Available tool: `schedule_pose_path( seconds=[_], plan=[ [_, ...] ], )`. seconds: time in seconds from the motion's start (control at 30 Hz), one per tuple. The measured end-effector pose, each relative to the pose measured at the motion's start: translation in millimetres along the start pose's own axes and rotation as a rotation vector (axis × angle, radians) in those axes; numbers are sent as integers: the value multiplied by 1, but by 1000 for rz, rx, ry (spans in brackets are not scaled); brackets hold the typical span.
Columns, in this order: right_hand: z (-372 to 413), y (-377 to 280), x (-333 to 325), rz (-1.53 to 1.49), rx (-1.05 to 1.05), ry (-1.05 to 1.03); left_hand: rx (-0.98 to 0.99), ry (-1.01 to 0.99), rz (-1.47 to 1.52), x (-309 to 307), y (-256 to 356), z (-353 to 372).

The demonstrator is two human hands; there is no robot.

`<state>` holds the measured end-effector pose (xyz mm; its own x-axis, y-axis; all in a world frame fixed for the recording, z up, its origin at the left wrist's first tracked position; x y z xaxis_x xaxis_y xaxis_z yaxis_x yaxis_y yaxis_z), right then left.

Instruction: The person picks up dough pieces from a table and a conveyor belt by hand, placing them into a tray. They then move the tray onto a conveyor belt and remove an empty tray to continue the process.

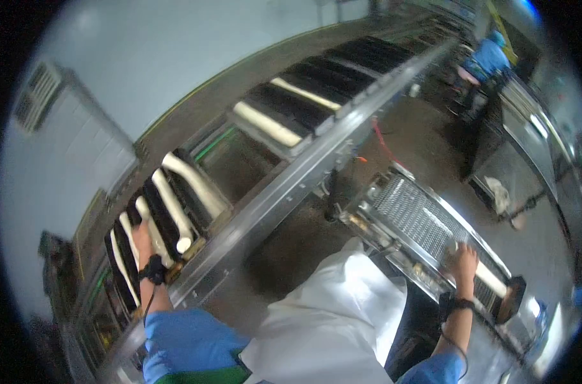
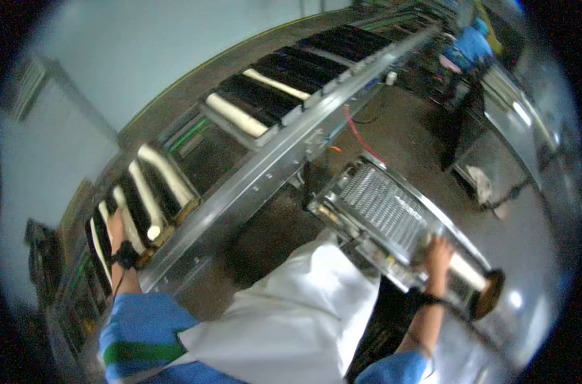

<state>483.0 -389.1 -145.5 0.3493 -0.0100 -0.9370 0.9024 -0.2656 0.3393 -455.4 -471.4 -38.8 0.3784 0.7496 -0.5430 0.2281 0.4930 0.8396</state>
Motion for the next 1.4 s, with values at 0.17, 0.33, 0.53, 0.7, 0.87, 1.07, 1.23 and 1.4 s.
schedule_pose_path(
  seconds=[0.17, 0.33, 0.53, 0.7, 0.87, 1.07, 1.23, 1.4],
  plan=[
    [36, -29, -45, 149, 141, -133, 647, -142, -331, 48, 50, 94],
    [28, -45, -50, 17, 125, -70, 416, -273, -386, 43, -14, 100],
    [-24, -48, -188, -1175, 98, -51, 13, 135, 505, 32, -25, 89],
    [-20, -97, -338, -1861, -392, 98, 636, 176, 165, 67, 47, 120],
    [13, -168, -399, -2003, -812, -4, 513, -221, 518, 136, 99, 124],
    [14, -156, -297, -1823, -654, -328, 410, -492, 487, 209, 157, 150],
    [65, -106, -178, -1468, -157, -435, 849, -169, 86, 206, 115, 87],
    [126, -10, -32, -1407, 81, -293, 447, 334, -394, 73, 35, 2]
  ],
)
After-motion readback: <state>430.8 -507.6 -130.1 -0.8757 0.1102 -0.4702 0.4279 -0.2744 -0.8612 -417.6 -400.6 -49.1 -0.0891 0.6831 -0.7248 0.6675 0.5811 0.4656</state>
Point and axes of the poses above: each hand's wrist, its own z-axis away from the middle knuckle, its own x-axis out of the palm, y = z × x, the point moved 1 cm from there along -z, towards the middle knuckle, and after that the axes turned 14 degrees about z, right-handed, at the moved point
